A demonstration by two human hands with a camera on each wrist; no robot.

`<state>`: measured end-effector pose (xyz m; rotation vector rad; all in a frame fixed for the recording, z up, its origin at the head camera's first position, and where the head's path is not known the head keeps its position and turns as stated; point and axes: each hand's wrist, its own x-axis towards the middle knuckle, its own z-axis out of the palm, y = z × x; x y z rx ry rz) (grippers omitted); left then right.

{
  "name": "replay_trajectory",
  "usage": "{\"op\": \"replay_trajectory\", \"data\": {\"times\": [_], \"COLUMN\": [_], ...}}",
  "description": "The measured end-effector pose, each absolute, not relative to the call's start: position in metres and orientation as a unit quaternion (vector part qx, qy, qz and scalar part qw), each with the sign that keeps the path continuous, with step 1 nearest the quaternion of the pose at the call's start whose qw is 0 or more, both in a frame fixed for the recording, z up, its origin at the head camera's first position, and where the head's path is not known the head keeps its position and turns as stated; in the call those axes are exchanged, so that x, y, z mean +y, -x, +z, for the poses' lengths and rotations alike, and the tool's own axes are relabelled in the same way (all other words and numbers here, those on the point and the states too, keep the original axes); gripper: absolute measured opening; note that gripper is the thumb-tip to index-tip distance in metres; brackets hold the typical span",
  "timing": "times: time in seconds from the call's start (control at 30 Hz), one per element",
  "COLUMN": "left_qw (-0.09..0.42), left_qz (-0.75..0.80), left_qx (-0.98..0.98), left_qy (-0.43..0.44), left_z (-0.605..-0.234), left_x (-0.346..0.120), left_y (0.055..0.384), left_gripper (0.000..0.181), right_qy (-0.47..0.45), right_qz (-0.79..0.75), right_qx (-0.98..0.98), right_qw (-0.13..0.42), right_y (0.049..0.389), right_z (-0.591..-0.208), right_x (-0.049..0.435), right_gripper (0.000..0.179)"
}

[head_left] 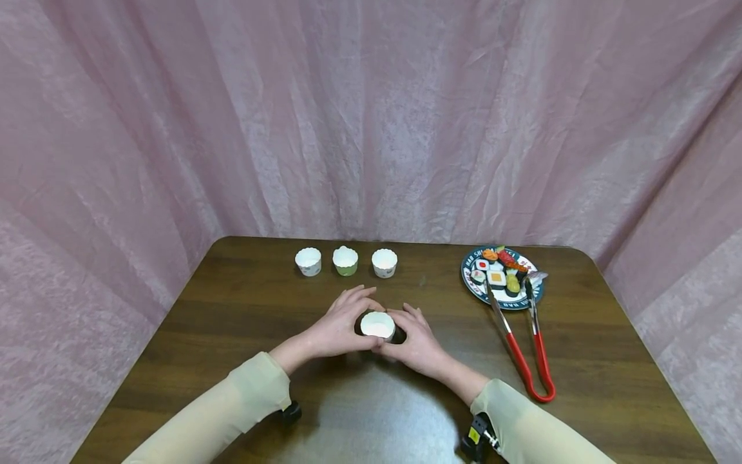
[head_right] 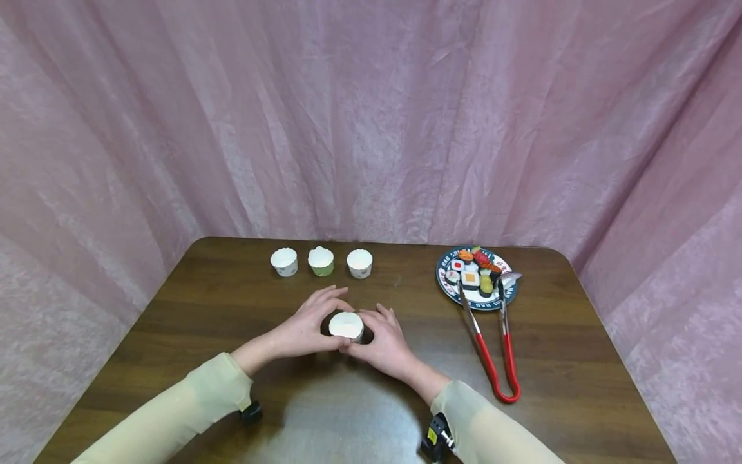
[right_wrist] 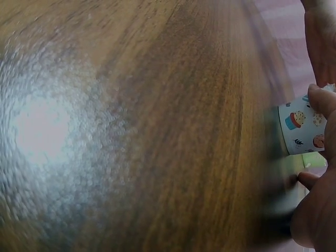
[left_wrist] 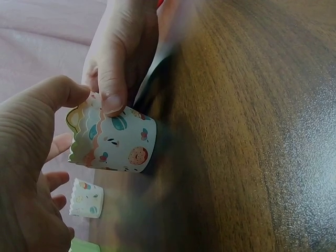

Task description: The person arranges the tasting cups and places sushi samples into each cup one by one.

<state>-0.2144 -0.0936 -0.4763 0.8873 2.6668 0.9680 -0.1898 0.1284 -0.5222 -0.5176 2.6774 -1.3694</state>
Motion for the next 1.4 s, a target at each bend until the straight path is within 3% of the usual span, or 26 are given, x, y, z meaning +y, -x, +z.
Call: {"op": "replay_trajectory", "data": {"times": [1.13, 1.4], "left_qw": [0.066, 0.044], "left_qz": [0.344, 0.351], "left_qx": [0.884, 0.869], "left_qy": [-0.309, -0.345], "left_z": [-0.4787, -0.4795], "left_x": [-0.0926, -0.0931], "left_y": [0.2131, 0.21], "left_gripper": [0.047, 0.022], "right_qy": [0.197, 0.194], "right_qz": [-0.446, -0.441], "right_qx": [0.873, 0.876], "right_qw": [0.018, 0.029], "right_y": [0.189, 0.1896], "right_z": [-0.5232, -0.5208], "right_x": [0.128, 0.1283], "right_gripper": [0.06, 0.06]}}
